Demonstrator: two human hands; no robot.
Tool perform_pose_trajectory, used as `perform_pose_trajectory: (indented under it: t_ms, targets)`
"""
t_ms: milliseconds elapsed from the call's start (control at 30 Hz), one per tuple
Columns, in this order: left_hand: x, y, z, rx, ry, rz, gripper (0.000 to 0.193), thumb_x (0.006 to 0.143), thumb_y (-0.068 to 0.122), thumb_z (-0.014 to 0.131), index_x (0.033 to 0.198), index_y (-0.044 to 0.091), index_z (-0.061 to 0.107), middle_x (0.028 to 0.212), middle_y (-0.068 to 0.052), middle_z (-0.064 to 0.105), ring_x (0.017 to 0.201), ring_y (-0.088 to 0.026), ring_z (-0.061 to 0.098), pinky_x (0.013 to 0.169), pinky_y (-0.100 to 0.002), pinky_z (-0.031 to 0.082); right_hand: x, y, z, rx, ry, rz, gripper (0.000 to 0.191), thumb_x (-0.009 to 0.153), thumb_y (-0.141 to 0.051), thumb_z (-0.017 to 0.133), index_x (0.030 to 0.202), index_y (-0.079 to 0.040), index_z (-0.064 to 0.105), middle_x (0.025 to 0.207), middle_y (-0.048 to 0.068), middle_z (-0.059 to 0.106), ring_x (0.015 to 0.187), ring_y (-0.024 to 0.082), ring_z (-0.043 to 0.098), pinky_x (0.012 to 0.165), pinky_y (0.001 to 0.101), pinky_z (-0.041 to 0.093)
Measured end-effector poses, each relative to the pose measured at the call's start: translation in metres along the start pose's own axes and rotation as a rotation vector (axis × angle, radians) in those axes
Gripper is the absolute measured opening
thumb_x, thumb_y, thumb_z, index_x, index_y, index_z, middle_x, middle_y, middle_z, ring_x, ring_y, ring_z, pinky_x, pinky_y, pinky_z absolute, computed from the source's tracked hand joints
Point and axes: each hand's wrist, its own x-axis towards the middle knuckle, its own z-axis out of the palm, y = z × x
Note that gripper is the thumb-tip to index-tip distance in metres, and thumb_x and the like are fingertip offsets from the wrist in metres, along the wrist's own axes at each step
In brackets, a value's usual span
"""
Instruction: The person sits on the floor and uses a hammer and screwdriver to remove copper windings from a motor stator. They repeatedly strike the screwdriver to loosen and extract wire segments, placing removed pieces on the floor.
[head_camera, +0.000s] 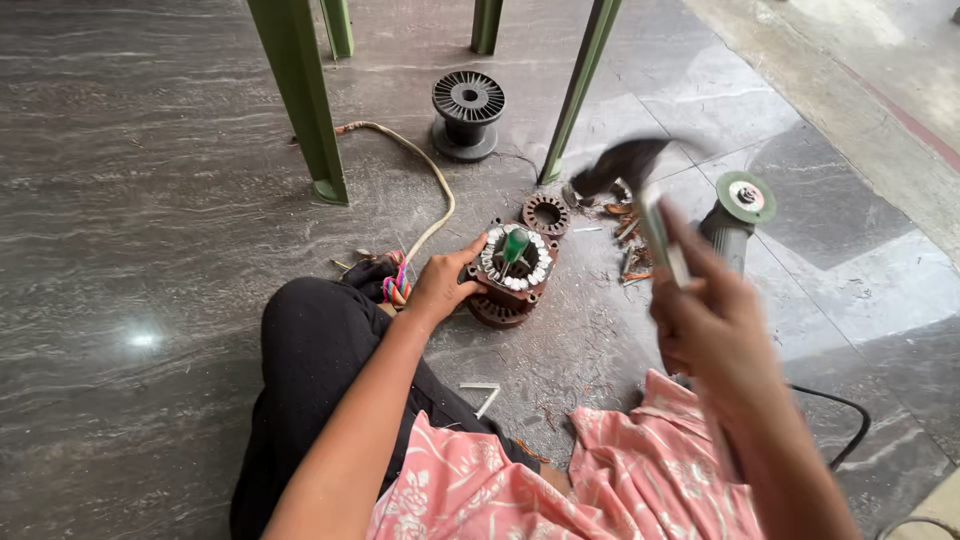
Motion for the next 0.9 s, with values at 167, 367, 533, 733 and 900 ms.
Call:
perform_pose_trajectory:
  t_ms: [167,367,533,733,900]
  targets:
    - [-0.001,0.002,0.002,0.062,0.008,-0.001,0.092,0.072,0.011,0.087,0.153,0.025,0.045,0.136,-0.015,0.065,0.121,-0.033,0.066,0.101,-0.041,0.055,-0.032,-0.038,-0.001,0.096,0.118,-0.636,0.06,0.108,-0.001,0.05,0.164,-0.018,0.037,0.075,0.002,0.059,0.055,0.003,0.046,0.046,0.0206,0.038]
    - [-0.001,-0.002,0.003,0.01,0.004,0.0,0.091,0.074,0.006,0.085,0.154,0.021,0.044,0.133,-0.018,0.066,0.123,-0.034,0.065,0.102,-0.041,0.054,0.01,0.02,0.058,-0.554,-0.081,-0.378,0.069,0.095,-0.012,0.064,0.157,-0.032,0.043,0.057,0.013,0.047,0.049,0.013,0.031,0.05,0.0306,0.039]
    - [0.002,0.0,-0.003,-0.007,0.025,0.076,0.091,0.075,0.003,0.083,0.155,0.021,0.042,0.14,-0.019,0.062,0.126,-0.035,0.061,0.1,-0.041,0.054,0.013,0.014,0.032,-0.367,-0.042,-0.197,0.072,0.09,-0.006,0.064,0.154,-0.036,0.052,0.057,0.003,0.043,0.049,0.009,0.038,0.047,0.029,0.032]
    - [0.0,0.004,0.001,0.057,-0.022,-0.033,0.091,0.075,0.008,0.085,0.154,0.026,0.043,0.138,-0.015,0.063,0.124,-0.032,0.063,0.102,-0.04,0.053,-0.022,-0.038,0.007,0.205,-0.052,-0.641,0.06,0.102,-0.006,0.056,0.158,-0.02,0.044,0.068,-0.001,0.064,0.05,0.0,0.053,0.044,0.0172,0.04]
    - [0.0,-0.002,0.004,0.036,-0.006,-0.025,0.089,0.073,0.009,0.087,0.152,0.023,0.047,0.136,-0.016,0.064,0.123,-0.032,0.064,0.101,-0.04,0.054,0.001,0.009,0.068,-0.307,0.001,-0.611,0.062,0.097,-0.01,0.062,0.156,-0.021,0.047,0.071,0.002,0.057,0.059,0.007,0.043,0.051,0.0267,0.04]
